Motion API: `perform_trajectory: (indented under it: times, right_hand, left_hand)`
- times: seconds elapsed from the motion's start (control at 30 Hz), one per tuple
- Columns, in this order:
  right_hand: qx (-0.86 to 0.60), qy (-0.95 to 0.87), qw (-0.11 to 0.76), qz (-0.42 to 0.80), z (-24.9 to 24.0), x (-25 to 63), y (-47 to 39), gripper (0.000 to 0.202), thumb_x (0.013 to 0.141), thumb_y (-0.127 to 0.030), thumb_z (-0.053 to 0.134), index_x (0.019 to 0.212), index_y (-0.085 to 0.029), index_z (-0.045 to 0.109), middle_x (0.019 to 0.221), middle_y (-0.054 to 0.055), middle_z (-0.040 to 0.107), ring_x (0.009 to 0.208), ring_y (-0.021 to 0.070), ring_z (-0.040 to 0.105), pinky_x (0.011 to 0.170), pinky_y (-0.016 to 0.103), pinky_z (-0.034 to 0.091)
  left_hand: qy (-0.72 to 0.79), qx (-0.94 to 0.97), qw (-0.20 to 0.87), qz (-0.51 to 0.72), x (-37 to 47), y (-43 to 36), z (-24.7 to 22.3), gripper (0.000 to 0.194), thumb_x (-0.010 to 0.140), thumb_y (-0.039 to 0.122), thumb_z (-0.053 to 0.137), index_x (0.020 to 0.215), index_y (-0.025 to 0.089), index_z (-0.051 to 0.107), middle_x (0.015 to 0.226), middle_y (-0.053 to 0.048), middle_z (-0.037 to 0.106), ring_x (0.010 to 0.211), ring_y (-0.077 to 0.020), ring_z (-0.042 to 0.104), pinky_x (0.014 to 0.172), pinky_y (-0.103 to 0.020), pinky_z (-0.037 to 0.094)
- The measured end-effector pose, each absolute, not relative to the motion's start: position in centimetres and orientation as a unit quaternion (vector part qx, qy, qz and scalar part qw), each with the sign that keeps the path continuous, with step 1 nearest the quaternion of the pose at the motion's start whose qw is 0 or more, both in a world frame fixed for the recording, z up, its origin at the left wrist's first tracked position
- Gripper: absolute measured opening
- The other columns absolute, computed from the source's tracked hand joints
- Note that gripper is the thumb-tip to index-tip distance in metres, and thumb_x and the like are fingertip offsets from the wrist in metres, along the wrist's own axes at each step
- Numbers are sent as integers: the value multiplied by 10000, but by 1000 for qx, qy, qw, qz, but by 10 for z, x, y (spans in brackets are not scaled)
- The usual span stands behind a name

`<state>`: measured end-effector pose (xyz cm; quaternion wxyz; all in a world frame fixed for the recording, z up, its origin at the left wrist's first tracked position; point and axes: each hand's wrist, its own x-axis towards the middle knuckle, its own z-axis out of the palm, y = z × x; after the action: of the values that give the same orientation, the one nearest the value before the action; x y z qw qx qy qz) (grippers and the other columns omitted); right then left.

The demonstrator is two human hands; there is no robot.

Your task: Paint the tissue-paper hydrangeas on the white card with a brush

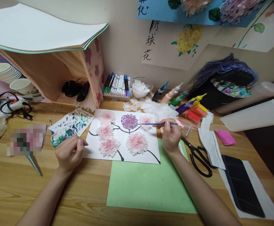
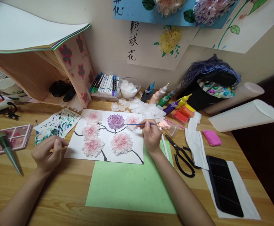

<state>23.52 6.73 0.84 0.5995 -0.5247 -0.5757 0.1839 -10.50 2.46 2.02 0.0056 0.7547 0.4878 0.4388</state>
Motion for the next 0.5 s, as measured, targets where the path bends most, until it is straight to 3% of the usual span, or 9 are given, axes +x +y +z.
perform_trajectory:
  times: [0.5]
  right_hand:
    - [-533,-564,599,195,8,235,68,259,922,-332,424,782,-187,586,674,-3,628,585,123,647,541,255,510]
  left_hand:
    - [495,751,5,437,-106,24,19,271,852,109,478,610,202,555,533,4,553,492,-127,522,496,-280,399]
